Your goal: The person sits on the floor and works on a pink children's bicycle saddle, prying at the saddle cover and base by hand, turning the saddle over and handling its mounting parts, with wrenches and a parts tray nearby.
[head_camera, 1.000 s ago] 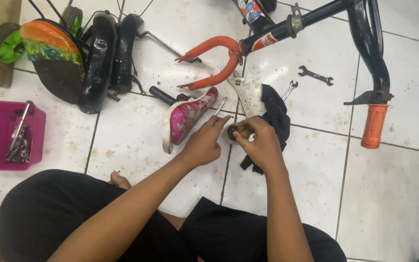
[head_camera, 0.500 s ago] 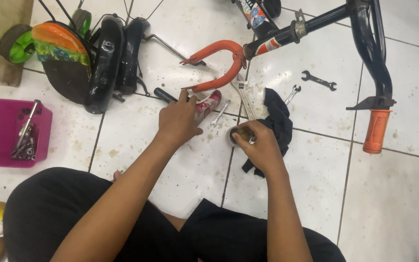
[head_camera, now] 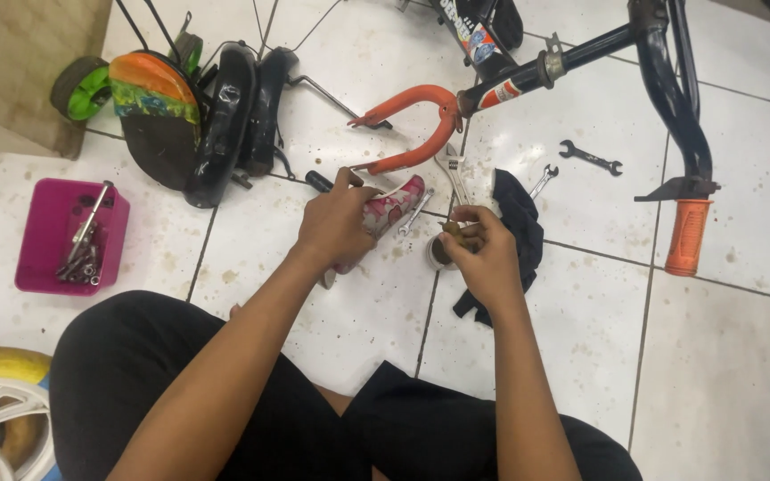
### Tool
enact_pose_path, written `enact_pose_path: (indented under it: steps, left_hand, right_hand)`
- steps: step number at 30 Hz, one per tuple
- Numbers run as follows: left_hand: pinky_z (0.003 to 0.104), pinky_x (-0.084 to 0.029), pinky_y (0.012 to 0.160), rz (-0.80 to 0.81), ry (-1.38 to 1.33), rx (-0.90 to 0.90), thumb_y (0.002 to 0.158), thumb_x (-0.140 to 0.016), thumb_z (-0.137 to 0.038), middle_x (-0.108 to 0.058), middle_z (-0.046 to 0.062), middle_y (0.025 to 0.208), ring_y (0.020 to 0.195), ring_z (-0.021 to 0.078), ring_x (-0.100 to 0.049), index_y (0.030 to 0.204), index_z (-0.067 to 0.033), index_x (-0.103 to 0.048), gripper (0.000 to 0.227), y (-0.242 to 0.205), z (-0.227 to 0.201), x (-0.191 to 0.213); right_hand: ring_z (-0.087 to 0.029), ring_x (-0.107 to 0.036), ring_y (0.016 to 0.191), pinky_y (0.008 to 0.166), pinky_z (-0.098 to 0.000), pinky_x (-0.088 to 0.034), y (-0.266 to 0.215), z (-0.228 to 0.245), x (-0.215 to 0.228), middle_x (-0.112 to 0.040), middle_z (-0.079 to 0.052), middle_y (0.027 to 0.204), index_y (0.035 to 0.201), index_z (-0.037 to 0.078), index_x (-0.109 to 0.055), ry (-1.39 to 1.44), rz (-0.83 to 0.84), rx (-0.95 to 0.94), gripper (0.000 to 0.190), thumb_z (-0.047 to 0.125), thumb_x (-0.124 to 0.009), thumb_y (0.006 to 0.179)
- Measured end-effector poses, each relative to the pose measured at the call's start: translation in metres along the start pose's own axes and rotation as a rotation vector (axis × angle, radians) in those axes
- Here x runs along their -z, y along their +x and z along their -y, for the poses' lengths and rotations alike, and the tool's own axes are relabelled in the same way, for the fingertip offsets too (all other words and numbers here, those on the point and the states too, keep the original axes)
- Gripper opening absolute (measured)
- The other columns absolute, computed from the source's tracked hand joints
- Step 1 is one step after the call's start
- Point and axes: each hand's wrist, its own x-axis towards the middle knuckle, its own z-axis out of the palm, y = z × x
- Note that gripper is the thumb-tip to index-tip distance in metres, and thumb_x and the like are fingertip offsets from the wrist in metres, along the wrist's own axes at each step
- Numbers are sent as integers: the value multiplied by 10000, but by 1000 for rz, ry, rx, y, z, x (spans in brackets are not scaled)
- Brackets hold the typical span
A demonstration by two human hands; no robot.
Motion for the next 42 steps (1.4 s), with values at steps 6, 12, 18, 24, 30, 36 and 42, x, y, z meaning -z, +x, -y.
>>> enact_pose_path:
  steps: [6,12,18,24,30,36,42]
  left_hand:
    - [603,-463,1020,-24,-176,-88,618,-780,-138,-530,133,1357,1108,510,-634,1280,-91,-684,671,-36,-14,27]
    - [658,-420,1035,-29,-362,-134,589,-834,-218,-469,163,1386,1204,557,-559,1235,-92,-650,683,-58,-10,34]
    - [611,-436,1015,-39,-434,-173,547,-893,-166,-583,161,1242,1182,477,-610,1060,-123,-613,586,-78,3,33]
    - [598,-482,950,-168,-554,-176,506,-825,-152,-669,111,1168,1113,425,-658,957,-150,-599,504,-88,6,20]
    - [618,-498,919,-158,-560,-217,523,-787,-152,-649,132,1193,1106,477,-648,983,-146,-611,492,-89,-6,18]
    - [590,-487,965,-217,-637,-197,513,-801,-211,-644,104,1141,1127,435,-647,977,-148,-603,508,-82,-12,19]
    - [594,-484,976,-184,-723,-210,492,-807,-208,-647,107,1119,1126,427,-647,985,-139,-623,531,-73,-12,11]
  right_hand:
    - [-288,-696,974,829,-392,-602,-10,16,9,-512,-348,1433,1482,-73,-416,347,187,-28,769,39,-774,811]
    - [-224,-704,899,779,-361,-620,-26,44,12,-551,-328,1360,1581,-37,-266,431,198,95,909,-3,-755,815]
    - [-204,-704,859,759,-352,-613,-45,72,17,-623,-274,1261,1531,14,-403,478,229,168,797,-9,-754,815]
    - [-288,-744,969,845,-357,-621,-59,105,11,-689,-157,1045,1014,-19,-683,173,-296,391,195,22,-816,878]
    - [-307,-732,1030,914,-370,-605,-44,119,1,-681,-148,1059,1073,-7,-759,13,-300,610,135,0,-744,939]
    - [-288,-732,843,754,-377,-624,-63,128,-3,-715,-159,915,1001,2,-767,-249,-259,671,93,8,-764,908]
    - [-247,-735,803,685,-339,-614,-44,120,-12,-701,-123,890,1013,-4,-783,-221,-441,748,75,34,-764,952]
